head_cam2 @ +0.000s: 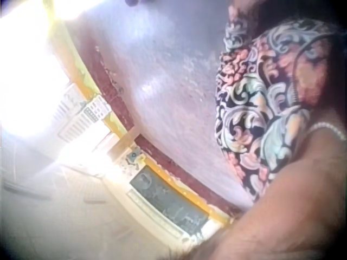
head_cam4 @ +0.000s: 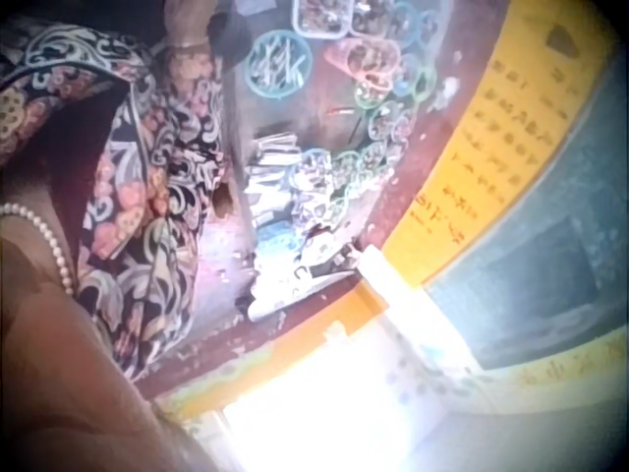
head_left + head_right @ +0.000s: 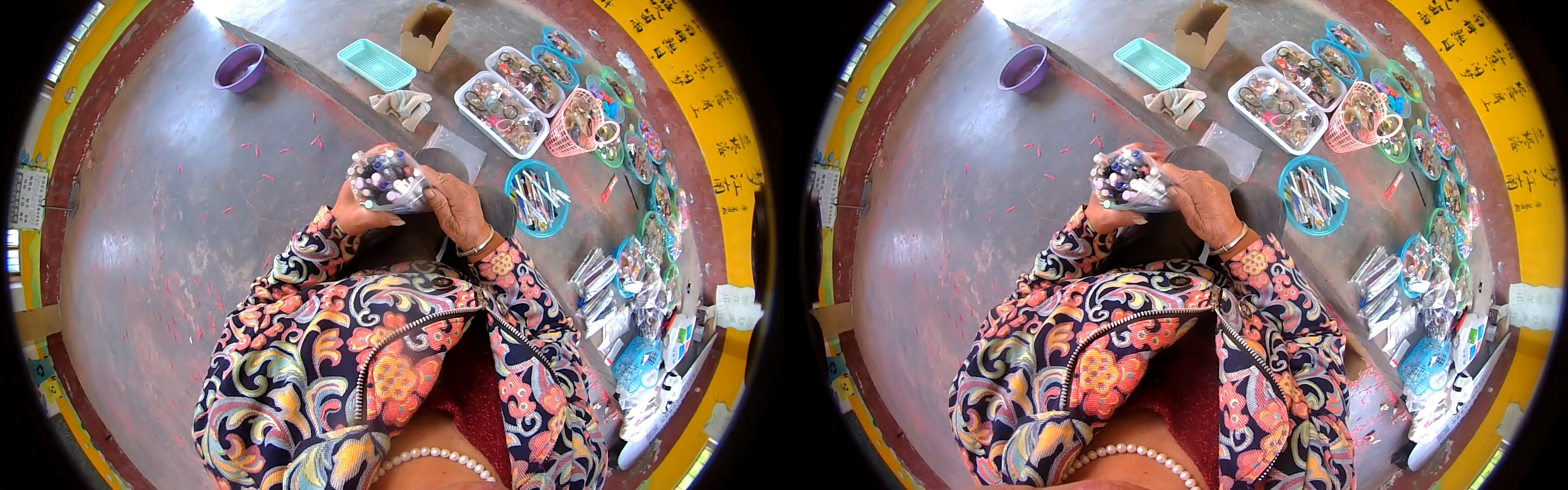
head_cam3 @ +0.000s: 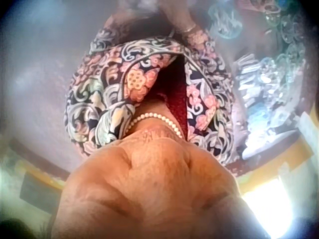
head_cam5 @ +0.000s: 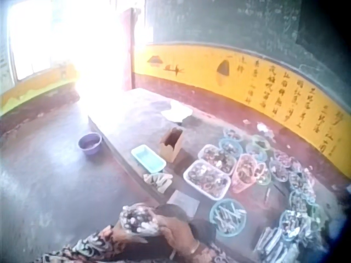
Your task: The person sits on the floor and packs markers into small plastic bags. They pick up markers from a blue bowl, place them into a bag held in the left hand, and then seal the bag. The person repeats this process, handling markers one by one or in small groups.
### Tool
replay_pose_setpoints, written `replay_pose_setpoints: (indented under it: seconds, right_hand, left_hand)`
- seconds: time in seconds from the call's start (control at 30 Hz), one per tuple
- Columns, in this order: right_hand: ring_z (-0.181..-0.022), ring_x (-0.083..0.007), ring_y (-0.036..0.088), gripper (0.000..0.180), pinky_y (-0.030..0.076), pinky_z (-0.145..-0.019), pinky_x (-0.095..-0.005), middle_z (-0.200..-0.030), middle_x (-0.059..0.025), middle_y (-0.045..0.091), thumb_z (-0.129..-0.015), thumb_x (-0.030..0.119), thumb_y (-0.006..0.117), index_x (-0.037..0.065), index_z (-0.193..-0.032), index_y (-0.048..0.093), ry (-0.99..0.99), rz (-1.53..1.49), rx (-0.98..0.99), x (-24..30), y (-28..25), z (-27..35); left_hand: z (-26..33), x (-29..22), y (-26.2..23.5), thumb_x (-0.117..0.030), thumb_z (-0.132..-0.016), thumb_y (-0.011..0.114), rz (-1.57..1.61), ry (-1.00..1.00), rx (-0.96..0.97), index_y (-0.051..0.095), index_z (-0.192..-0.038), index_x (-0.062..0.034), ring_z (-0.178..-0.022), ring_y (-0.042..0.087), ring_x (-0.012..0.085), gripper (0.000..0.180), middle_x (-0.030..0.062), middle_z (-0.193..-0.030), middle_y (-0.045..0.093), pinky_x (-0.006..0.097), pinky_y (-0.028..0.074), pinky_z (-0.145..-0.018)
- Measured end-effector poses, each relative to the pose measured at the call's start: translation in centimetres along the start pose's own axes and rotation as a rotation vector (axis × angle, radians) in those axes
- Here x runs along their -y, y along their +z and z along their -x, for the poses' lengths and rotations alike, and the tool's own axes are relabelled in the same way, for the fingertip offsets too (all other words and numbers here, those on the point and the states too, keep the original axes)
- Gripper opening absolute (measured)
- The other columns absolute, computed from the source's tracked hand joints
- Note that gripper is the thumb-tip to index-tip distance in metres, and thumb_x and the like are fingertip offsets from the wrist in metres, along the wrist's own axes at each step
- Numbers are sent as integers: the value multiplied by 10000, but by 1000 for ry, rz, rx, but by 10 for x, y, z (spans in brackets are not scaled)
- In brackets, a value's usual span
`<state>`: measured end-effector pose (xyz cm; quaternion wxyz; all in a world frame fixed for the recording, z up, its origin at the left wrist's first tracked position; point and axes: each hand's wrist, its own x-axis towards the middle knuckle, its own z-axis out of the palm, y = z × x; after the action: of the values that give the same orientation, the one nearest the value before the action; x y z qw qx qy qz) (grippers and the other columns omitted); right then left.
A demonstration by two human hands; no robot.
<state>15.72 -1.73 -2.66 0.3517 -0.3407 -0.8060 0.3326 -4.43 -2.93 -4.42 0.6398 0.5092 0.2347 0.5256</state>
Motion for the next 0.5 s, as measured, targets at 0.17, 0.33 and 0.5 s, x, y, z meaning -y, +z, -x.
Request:
replay_pose_setpoints:
  seconds: [0.17,0.33,0.5]
  right_hand:
    - [-858,-290,604,236,466,-741,-347,-949,-129,633,-800,131,586,49,-1019,615,-48,70,-149,5,2,2]
    - [-759,-265,618,170,481,-672,-332,-860,-91,646,-737,73,632,54,-906,628,-202,221,-281,8,-2,2]
    - [-708,-258,611,126,486,-626,-333,-785,-76,631,-695,47,641,61,-815,605,-210,300,-313,10,-2,-2]
  left_hand:
    - [3,4,-2,-38,-518,825,-2,85,-51,166,-1347,-22,-1113,475,193,1059,91,-1211,458,336,389,-955]
    - [6,2,1,-48,-532,841,-82,74,-28,168,-1353,-31,-1113,478,193,1061,95,-1217,456,333,400,-947]
    - [6,0,5,-49,-537,836,-75,49,-46,162,-1361,-41,-1115,477,194,1065,99,-1210,461,332,398,-945]
